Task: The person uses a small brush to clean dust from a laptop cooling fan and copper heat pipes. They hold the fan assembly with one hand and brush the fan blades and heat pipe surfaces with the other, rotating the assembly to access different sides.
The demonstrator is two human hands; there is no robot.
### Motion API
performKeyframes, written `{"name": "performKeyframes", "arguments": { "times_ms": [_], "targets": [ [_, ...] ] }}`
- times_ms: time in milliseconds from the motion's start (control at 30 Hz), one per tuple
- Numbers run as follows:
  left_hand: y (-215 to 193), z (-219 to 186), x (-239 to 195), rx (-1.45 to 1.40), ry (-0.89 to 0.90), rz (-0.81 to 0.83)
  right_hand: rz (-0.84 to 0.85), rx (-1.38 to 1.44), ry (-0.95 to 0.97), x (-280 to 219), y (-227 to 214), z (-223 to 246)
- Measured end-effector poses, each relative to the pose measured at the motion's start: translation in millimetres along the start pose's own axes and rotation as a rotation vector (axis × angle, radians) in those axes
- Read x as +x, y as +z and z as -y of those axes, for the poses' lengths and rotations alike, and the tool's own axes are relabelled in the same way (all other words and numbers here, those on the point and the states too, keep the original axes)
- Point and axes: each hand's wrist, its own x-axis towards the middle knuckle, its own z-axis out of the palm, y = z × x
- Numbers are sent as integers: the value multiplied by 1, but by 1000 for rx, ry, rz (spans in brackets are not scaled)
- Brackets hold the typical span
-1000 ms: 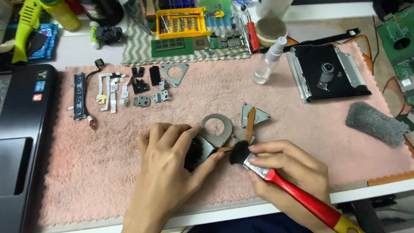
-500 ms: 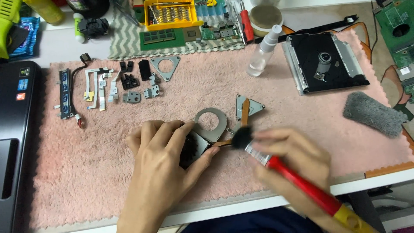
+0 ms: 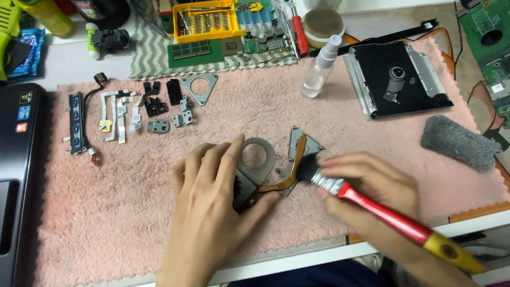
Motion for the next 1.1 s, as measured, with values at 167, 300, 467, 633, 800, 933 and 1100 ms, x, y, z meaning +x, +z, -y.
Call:
{"name": "performKeyframes", "arguments": {
  "times_ms": [167, 300, 467, 633, 800, 933, 1100],
  "targets": [
    [1, 5, 7, -129, -21, 71, 40, -24, -10, 10, 2, 14],
    [1, 7, 10, -196, -33, 60, 74, -66, -103, 14, 3, 15],
    [3, 10, 7, -95, -35, 102, 87, -66, -87, 13, 5, 16],
    [2, 10, 8, -28, 52, 59, 72, -94, -81, 12, 5, 7],
    [4, 9, 7, 24, 88, 45, 79, -74, -70, 12, 2, 0],
    [3, 8, 7, 16, 104, 22, 154, -73, -89, 4, 7, 7],
    [3, 9, 7, 16, 119, 29, 140, 6, -41, 5, 10, 29]
  ]
}}
